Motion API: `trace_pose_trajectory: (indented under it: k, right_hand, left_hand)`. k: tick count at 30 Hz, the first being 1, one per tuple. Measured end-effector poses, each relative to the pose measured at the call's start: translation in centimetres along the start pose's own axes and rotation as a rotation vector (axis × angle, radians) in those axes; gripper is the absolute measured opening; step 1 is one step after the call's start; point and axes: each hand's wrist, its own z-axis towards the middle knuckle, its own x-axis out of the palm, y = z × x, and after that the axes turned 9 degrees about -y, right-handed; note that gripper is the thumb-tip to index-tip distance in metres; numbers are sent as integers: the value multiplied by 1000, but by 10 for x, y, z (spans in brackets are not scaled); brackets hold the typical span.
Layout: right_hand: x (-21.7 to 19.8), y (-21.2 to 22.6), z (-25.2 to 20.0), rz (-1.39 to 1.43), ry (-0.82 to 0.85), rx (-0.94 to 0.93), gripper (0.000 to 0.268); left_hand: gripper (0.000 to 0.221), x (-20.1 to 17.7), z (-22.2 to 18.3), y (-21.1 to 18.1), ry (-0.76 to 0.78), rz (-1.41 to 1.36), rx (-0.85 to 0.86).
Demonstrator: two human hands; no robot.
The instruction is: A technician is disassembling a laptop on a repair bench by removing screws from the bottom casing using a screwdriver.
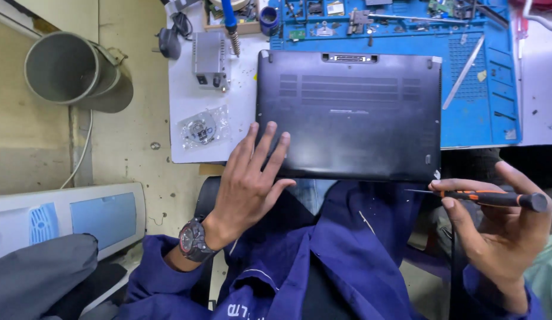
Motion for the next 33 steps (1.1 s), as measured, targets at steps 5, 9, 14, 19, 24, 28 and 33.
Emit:
trace_pose_trajectory:
  k: [5,9,14,19,24,28,33]
  right_hand:
    - [42,29,17,4,125,-95,62]
    - [80,44,31,65,212,-274,67]
    - [139,47,43,287,296,-294,62]
    - [182,55,58,109,422,-69,26]
    - [198,47,54,195,418,-129,32]
    - [204,38,48,342,352,-199,42]
    - [204,41,50,352,348,-242,41]
  left_hand:
    - [101,17,-37,27,-28,-124,-155]
    - [103,20,-41,36,-90,-383,-152]
    - [102,23,-42,42,-159,-412,-122]
    - [73,25,-42,45,-143,-430,-117]
    - [85,25,-42,47,-155,-495,-176]
    - [96,27,-43,49,-126,-577,-237]
    - [104,26,-43,49,-139,-603,-251]
